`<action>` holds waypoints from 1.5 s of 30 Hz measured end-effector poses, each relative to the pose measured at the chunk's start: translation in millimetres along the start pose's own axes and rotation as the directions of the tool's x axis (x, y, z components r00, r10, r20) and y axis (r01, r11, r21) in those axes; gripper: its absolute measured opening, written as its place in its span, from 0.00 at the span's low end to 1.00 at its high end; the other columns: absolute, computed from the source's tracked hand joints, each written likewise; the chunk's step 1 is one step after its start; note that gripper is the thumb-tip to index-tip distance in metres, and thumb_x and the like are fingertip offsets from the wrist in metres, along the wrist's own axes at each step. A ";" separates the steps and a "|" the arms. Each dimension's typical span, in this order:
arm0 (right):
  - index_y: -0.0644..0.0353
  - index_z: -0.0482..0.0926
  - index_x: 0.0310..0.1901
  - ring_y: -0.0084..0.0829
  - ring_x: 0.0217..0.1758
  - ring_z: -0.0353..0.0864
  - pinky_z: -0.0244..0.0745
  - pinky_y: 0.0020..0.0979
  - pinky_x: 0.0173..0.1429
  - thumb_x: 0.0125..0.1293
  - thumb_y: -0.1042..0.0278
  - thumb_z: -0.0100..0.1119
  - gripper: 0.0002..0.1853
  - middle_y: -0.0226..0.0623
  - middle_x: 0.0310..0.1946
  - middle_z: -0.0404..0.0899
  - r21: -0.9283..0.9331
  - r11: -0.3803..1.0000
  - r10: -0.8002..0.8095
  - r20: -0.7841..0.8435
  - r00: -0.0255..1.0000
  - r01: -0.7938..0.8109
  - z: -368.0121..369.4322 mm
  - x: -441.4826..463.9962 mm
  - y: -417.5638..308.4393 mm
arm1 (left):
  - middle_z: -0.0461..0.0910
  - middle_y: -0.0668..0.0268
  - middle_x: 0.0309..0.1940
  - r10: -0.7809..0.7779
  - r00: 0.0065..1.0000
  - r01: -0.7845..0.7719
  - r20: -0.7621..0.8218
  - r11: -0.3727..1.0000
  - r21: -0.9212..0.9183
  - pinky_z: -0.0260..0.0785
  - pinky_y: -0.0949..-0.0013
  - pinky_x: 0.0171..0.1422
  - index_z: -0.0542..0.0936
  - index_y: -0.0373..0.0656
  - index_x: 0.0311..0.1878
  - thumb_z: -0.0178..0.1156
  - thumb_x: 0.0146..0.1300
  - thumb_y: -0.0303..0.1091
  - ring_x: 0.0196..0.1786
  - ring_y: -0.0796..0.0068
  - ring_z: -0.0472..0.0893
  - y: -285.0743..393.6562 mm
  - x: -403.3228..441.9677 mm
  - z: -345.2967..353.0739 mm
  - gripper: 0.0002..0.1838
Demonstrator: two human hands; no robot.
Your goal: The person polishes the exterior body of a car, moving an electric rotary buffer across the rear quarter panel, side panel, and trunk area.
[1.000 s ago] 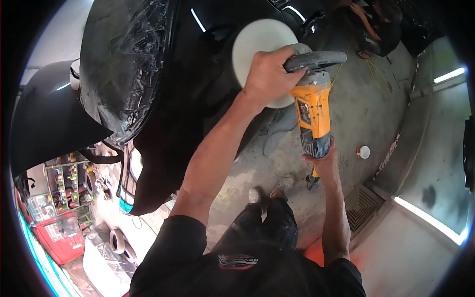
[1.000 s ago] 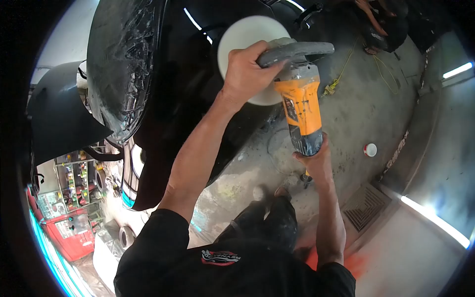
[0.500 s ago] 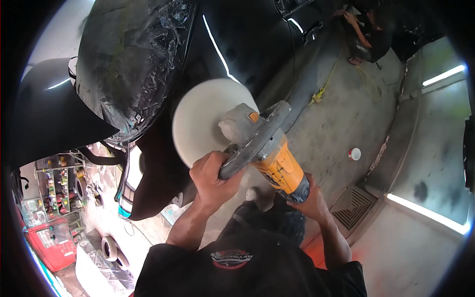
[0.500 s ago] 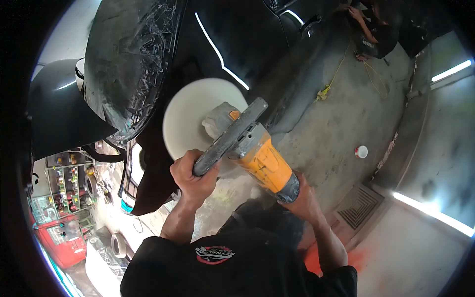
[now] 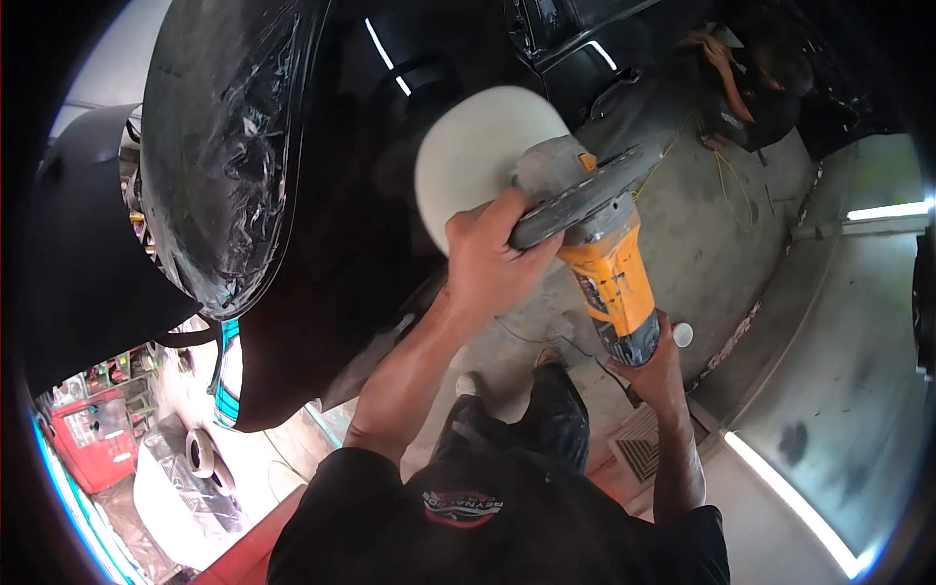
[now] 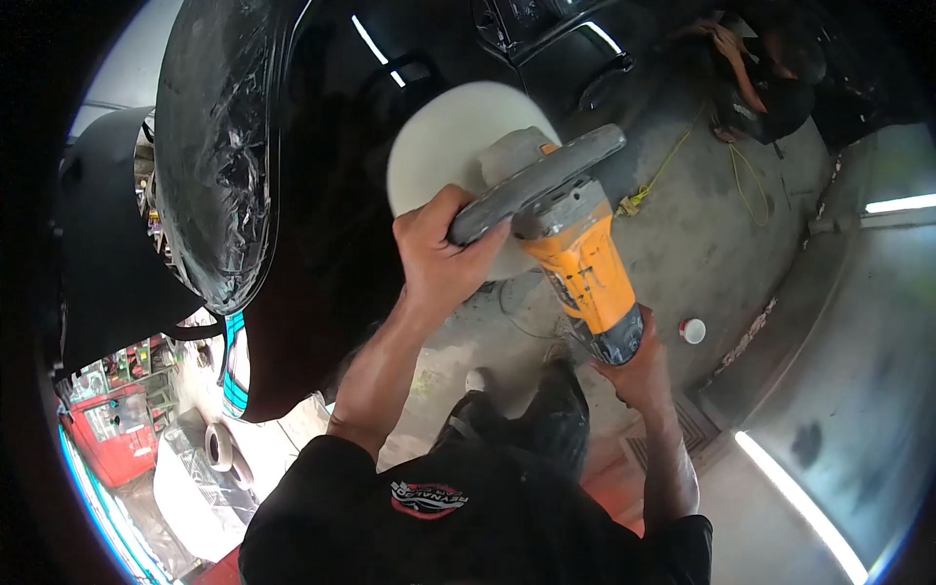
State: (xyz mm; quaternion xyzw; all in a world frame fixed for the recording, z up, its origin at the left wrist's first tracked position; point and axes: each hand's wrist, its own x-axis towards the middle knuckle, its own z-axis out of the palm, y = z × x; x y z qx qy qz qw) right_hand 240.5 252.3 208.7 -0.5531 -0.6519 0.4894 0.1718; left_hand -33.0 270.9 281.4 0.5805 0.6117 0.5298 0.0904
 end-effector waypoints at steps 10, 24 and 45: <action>0.62 0.65 0.65 0.44 0.56 0.85 0.77 0.38 0.59 0.44 0.74 0.81 0.45 0.49 0.48 0.84 -0.055 0.997 -0.053 -0.010 0.999 0.053 -25.0 26.7 7.2 | 0.79 0.59 0.19 0.028 0.999 -0.029 0.014 0.997 0.075 0.71 0.71 0.28 0.79 0.38 0.29 0.74 0.47 0.27 0.21 0.70 0.81 -7.9 21.8 24.2 0.12; 0.63 0.64 0.67 0.43 0.61 0.82 0.75 0.40 0.63 0.42 0.69 0.84 0.49 0.50 0.53 0.83 -0.027 1.000 -0.006 0.240 0.971 0.013 28.1 -17.9 7.8 | 0.74 0.62 0.18 0.124 0.992 -0.128 0.032 0.969 0.212 0.65 0.70 0.23 0.74 0.38 0.30 0.72 0.43 0.23 0.18 0.68 0.75 22.6 -56.3 -68.7 0.14; 0.68 0.69 0.59 0.36 0.51 0.82 0.75 0.36 0.58 0.43 0.75 0.79 0.39 0.44 0.46 0.83 0.142 0.911 -0.359 -0.184 0.915 0.386 -48.1 155.5 -189.2 | 0.82 0.52 0.24 0.527 0.838 -0.497 -0.141 0.844 0.201 0.72 0.64 0.34 0.84 0.35 0.39 0.70 0.57 0.36 0.27 0.66 0.82 79.1 243.9 -70.1 0.13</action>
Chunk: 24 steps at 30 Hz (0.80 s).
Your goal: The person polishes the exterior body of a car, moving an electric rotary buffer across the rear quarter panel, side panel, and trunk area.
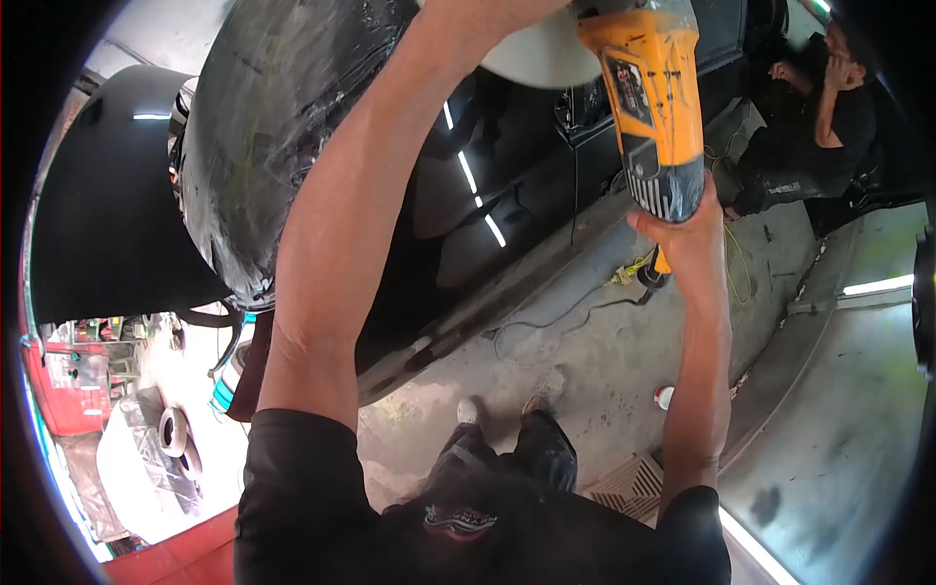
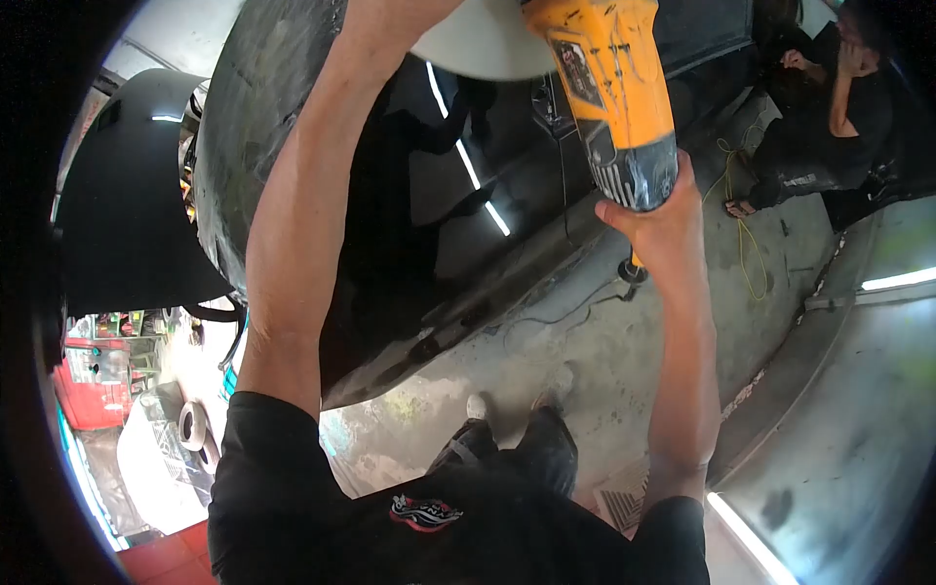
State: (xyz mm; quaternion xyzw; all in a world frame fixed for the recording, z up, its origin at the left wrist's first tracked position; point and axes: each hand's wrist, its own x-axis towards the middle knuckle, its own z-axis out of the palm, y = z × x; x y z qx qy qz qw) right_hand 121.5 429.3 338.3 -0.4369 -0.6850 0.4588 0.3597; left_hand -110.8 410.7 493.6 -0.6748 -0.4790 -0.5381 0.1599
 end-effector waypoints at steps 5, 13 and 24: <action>0.67 0.67 0.62 0.38 0.55 0.80 0.73 0.36 0.61 0.45 0.75 0.80 0.42 0.47 0.51 0.80 -0.129 0.988 -0.083 -0.010 0.997 0.081 14.4 -39.4 20.7 | 0.84 0.50 0.27 -0.212 0.976 0.214 0.046 0.976 -0.040 0.75 0.63 0.37 0.85 0.35 0.41 0.71 0.56 0.37 0.31 0.63 0.86 8.2 -43.1 -24.0 0.15; 0.66 0.62 0.68 0.45 0.59 0.75 0.68 0.41 0.66 0.45 0.74 0.80 0.48 0.49 0.56 0.75 -0.264 0.964 0.003 0.165 0.986 0.041 59.0 -178.9 88.9 | 0.76 0.65 0.19 -0.231 0.972 0.233 -0.039 0.971 0.057 0.70 0.61 0.27 0.79 0.45 0.27 0.72 0.40 0.31 0.22 0.60 0.78 59.1 -233.6 -99.5 0.11; 0.60 0.63 0.69 0.52 0.63 0.78 0.72 0.44 0.64 0.45 0.75 0.78 0.48 0.52 0.58 0.77 -0.302 0.946 0.048 0.483 0.874 0.115 105.0 -301.3 73.3 | 0.69 0.62 0.14 -0.447 0.880 0.454 -0.159 0.891 0.009 0.60 0.63 0.20 0.70 0.40 0.21 0.70 0.50 0.19 0.15 0.63 0.71 135.2 -403.5 -228.4 0.15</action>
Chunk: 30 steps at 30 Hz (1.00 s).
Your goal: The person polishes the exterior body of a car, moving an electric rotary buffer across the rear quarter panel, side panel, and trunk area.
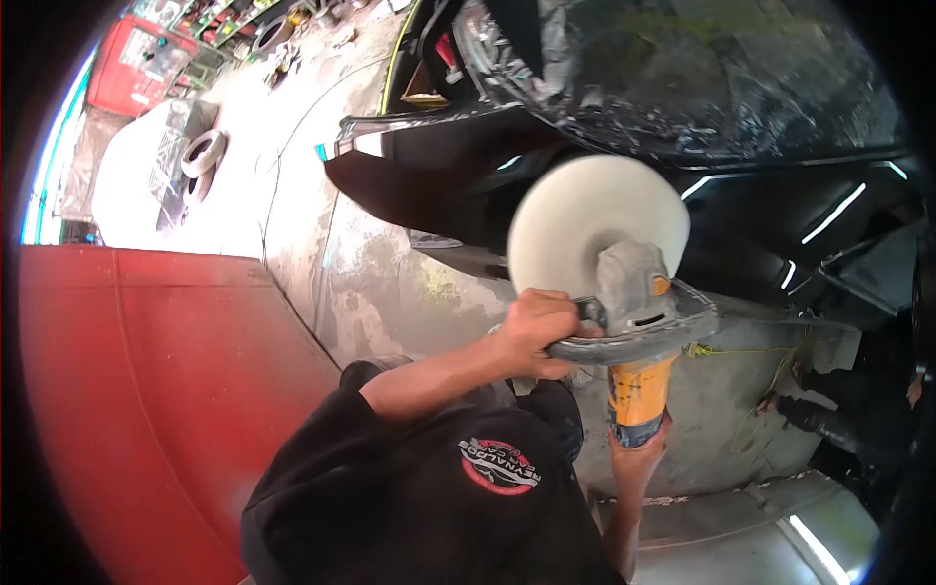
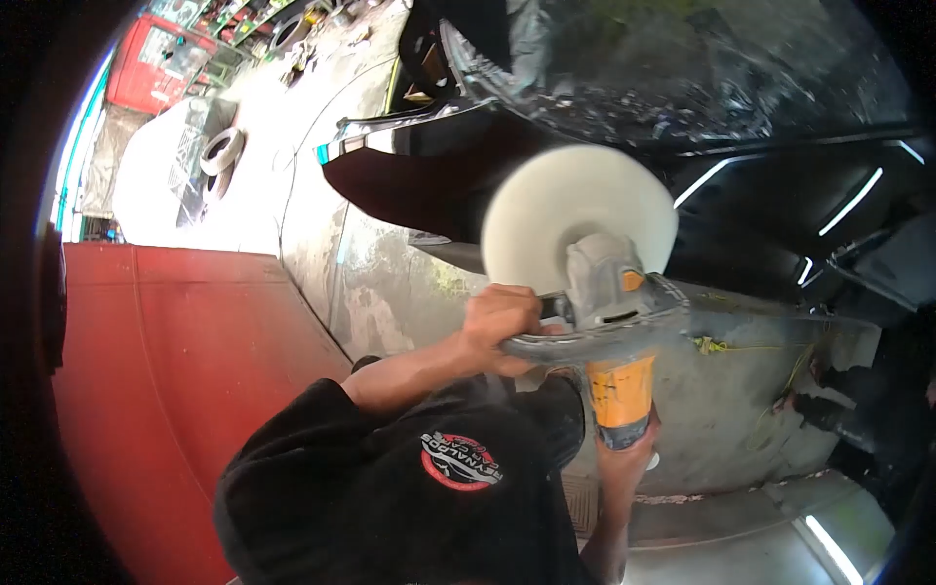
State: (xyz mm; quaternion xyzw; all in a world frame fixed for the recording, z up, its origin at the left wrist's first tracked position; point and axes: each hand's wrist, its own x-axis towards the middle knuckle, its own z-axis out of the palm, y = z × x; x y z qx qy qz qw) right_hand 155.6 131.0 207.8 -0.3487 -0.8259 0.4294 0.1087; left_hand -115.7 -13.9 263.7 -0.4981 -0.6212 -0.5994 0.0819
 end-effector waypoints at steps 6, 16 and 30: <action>0.56 0.64 0.70 0.54 0.53 0.85 0.79 0.45 0.54 0.49 0.73 0.76 0.45 0.54 0.47 0.84 -0.093 0.990 -0.096 0.127 0.987 0.108 31.2 9.6 -114.3 | 0.76 0.59 0.20 -0.234 0.933 0.286 -0.275 0.944 0.166 0.67 0.63 0.27 0.78 0.39 0.27 0.70 0.48 0.21 0.19 0.59 0.77 16.5 -38.3 -106.0 0.08; 0.55 0.59 0.71 0.61 0.46 0.83 0.77 0.53 0.48 0.56 0.69 0.68 0.41 0.59 0.40 0.84 -0.141 0.952 -0.154 0.544 0.825 0.271 154.2 55.1 -250.8 | 0.75 0.65 0.22 -0.344 0.581 0.446 -0.738 0.893 -0.066 0.63 0.73 0.32 0.75 0.36 0.31 0.57 0.69 0.21 0.25 0.80 0.69 1.5 -95.4 -282.6 0.08; 0.52 0.61 0.71 0.60 0.47 0.84 0.80 0.50 0.49 0.56 0.64 0.72 0.42 0.57 0.42 0.85 0.002 0.995 -0.102 0.187 0.977 0.103 51.7 17.4 -91.2 | 0.74 0.59 0.17 -0.161 0.929 0.291 -0.333 0.875 0.387 0.64 0.65 0.26 0.76 0.37 0.25 0.70 0.44 0.21 0.18 0.64 0.74 22.7 -30.7 -113.0 0.10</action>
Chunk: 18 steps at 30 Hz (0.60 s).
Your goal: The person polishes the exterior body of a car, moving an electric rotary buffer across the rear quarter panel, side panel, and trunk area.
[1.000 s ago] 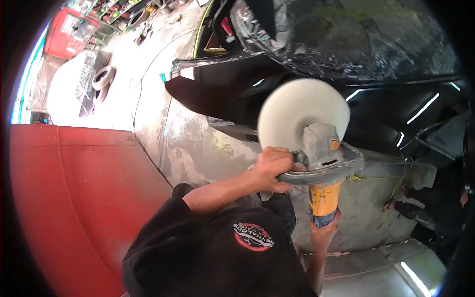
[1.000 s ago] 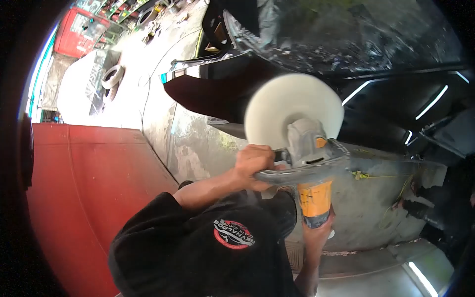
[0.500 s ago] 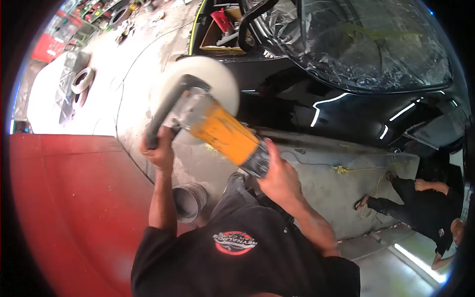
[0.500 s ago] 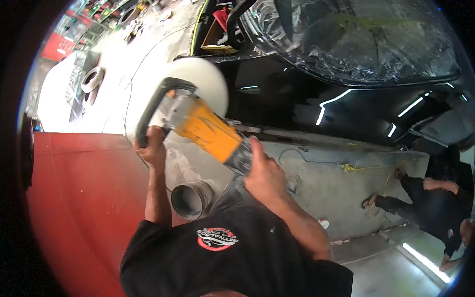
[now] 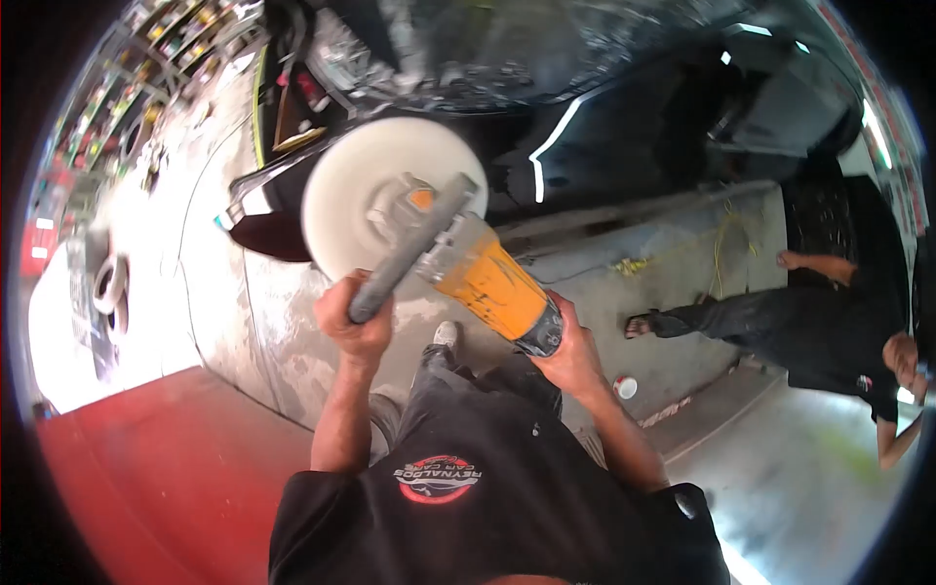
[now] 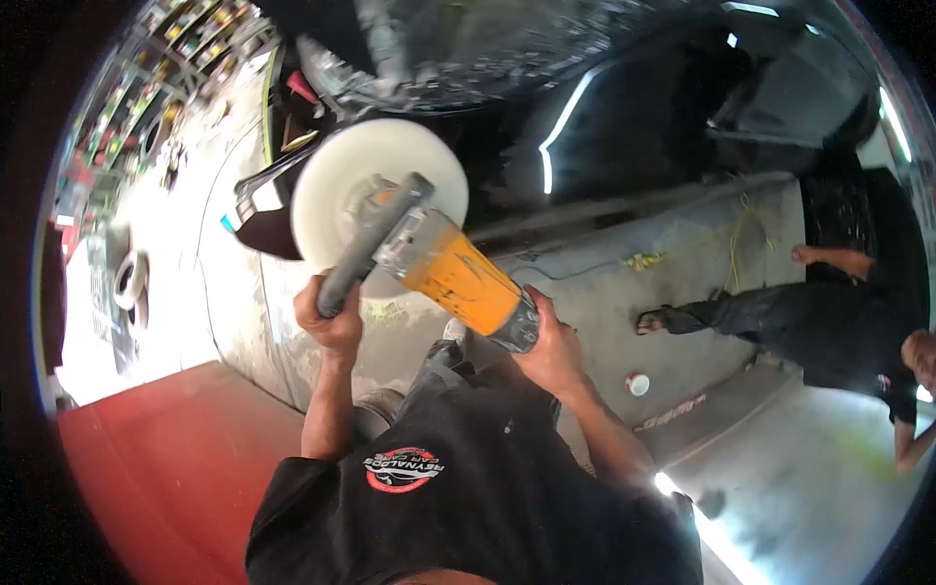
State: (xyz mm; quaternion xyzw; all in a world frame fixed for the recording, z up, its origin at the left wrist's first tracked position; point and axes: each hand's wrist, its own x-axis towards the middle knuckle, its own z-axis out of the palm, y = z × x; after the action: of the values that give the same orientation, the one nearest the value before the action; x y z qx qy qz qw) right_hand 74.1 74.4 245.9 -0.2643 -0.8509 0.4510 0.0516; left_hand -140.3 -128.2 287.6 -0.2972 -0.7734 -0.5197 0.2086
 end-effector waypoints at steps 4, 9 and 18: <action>0.60 0.63 0.67 0.43 0.61 0.82 0.75 0.40 0.63 0.47 0.75 0.80 0.46 0.49 0.55 0.82 0.240 0.965 0.140 -0.137 0.981 -0.104 -21.4 -36.0 71.3 | 0.74 0.61 0.17 0.216 0.931 -0.168 0.294 0.970 -0.178 0.66 0.61 0.25 0.77 0.40 0.24 0.70 0.46 0.22 0.18 0.59 0.74 52.5 1.6 88.3 0.09; 0.66 0.60 0.67 0.38 0.56 0.80 0.73 0.38 0.63 0.44 0.75 0.82 0.49 0.46 0.53 0.79 0.300 0.941 0.262 -0.343 0.902 -0.159 -33.5 -60.1 160.7 | 0.78 0.59 0.21 0.355 0.822 -0.185 0.446 0.906 -0.380 0.70 0.63 0.27 0.81 0.40 0.31 0.72 0.43 0.25 0.22 0.57 0.79 103.3 4.7 205.4 0.11; 0.66 0.62 0.65 0.42 0.55 0.78 0.73 0.43 0.60 0.42 0.70 0.84 0.50 0.49 0.52 0.76 0.446 0.875 0.401 -0.450 0.798 -0.188 -79.6 -26.3 220.7 | 0.82 0.57 0.24 0.478 0.758 -0.286 0.444 0.855 -0.433 0.76 0.60 0.34 0.82 0.43 0.33 0.73 0.43 0.31 0.28 0.53 0.83 157.4 24.5 346.3 0.13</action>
State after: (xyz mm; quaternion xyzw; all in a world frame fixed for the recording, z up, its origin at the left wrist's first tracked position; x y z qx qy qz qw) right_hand 211.5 220.4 121.3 -0.4945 -0.6466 0.5185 0.2619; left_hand -56.6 243.6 281.0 -0.6154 -0.6200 -0.4857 0.0326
